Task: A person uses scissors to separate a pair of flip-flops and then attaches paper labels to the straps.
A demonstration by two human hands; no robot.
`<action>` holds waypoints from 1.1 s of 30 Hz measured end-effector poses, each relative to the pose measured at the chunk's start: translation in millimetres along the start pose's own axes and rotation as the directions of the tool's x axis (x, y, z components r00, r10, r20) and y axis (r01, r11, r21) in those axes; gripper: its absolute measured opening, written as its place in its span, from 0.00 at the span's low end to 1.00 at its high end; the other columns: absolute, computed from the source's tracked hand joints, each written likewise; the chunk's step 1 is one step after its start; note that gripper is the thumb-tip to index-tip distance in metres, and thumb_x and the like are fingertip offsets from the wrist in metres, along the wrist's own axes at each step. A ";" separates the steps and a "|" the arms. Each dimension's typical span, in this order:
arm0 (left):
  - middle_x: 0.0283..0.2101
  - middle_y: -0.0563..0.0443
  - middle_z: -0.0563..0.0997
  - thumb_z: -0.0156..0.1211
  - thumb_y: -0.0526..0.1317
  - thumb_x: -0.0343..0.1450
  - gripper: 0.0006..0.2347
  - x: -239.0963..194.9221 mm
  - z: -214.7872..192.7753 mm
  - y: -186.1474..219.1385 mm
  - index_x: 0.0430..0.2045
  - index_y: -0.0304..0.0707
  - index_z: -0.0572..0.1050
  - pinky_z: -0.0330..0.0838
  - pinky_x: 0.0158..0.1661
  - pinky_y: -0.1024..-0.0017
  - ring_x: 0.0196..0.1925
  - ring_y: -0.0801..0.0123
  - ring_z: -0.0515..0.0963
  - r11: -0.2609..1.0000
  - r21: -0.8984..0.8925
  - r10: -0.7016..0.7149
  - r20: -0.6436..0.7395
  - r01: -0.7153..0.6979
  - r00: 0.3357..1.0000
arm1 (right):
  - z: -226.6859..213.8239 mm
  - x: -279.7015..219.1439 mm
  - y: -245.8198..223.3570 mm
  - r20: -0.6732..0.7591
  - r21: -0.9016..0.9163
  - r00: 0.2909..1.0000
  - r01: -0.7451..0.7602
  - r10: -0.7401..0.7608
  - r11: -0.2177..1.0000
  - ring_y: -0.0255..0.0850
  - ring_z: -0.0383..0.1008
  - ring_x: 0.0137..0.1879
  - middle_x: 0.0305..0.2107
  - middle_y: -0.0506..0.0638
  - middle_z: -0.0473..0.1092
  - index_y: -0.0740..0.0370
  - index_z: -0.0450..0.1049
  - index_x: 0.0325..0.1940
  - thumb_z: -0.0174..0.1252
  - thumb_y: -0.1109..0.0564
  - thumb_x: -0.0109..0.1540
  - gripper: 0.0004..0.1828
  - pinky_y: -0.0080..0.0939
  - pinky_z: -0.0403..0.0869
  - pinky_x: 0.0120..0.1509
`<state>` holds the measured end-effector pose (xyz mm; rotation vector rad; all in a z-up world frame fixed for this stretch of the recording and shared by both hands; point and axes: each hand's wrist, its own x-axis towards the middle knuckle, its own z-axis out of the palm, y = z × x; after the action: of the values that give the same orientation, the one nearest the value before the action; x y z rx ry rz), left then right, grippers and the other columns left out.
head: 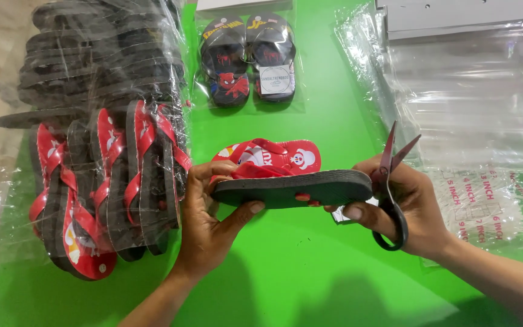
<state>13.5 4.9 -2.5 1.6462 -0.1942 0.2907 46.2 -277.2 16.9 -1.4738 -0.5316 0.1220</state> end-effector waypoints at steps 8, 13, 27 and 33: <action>0.49 0.40 0.75 0.65 0.39 0.72 0.17 -0.8 1.0 -0.8 0.47 0.37 0.63 0.75 0.56 0.63 0.56 0.55 0.78 0.880 0.281 0.375 0.088 -0.384 0.923 | -17.6 14.1 -3.5 0.136 0.022 0.967 -0.222 0.217 0.975 0.45 0.88 0.29 0.26 0.57 0.82 0.65 0.74 0.43 0.60 0.21 0.57 0.41 0.38 0.86 0.32; 0.50 0.42 0.75 0.67 0.39 0.71 0.18 -1.4 0.1 -5.3 0.48 0.38 0.63 0.75 0.60 0.60 0.59 0.52 0.77 0.916 0.217 0.336 0.050 -0.339 0.940 | -27.3 14.5 10.0 0.261 0.128 0.965 -0.058 0.023 0.990 0.46 0.88 0.32 0.30 0.57 0.82 0.61 0.70 0.46 0.58 0.37 0.68 0.23 0.36 0.85 0.30; 0.50 0.41 0.75 0.64 0.37 0.73 0.15 -1.4 -13.7 -2.3 0.48 0.39 0.64 0.74 0.58 0.63 0.57 0.55 0.77 0.879 0.227 0.403 0.119 -0.420 0.907 | -42.3 7.8 8.7 0.132 -0.337 0.991 0.024 0.022 0.941 0.40 0.82 0.44 0.40 0.52 0.79 0.63 0.77 0.49 0.64 0.49 0.54 0.22 0.35 0.82 0.50; 0.49 0.41 0.75 0.61 0.39 0.75 0.12 -3.4 -19.7 -9.9 0.46 0.38 0.65 0.73 0.55 0.61 0.53 0.54 0.78 0.782 0.322 0.490 0.212 -0.534 0.846 | -59.2 -0.2 10.0 0.358 -0.839 0.910 0.411 -0.208 0.358 0.44 0.79 0.46 0.45 0.55 0.77 0.54 0.76 0.56 0.74 0.40 0.49 0.35 0.42 0.81 0.44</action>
<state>11.8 25.3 -11.4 1.9683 -0.7268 0.6815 72.7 -330.1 6.9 -2.4173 -1.1608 -0.4259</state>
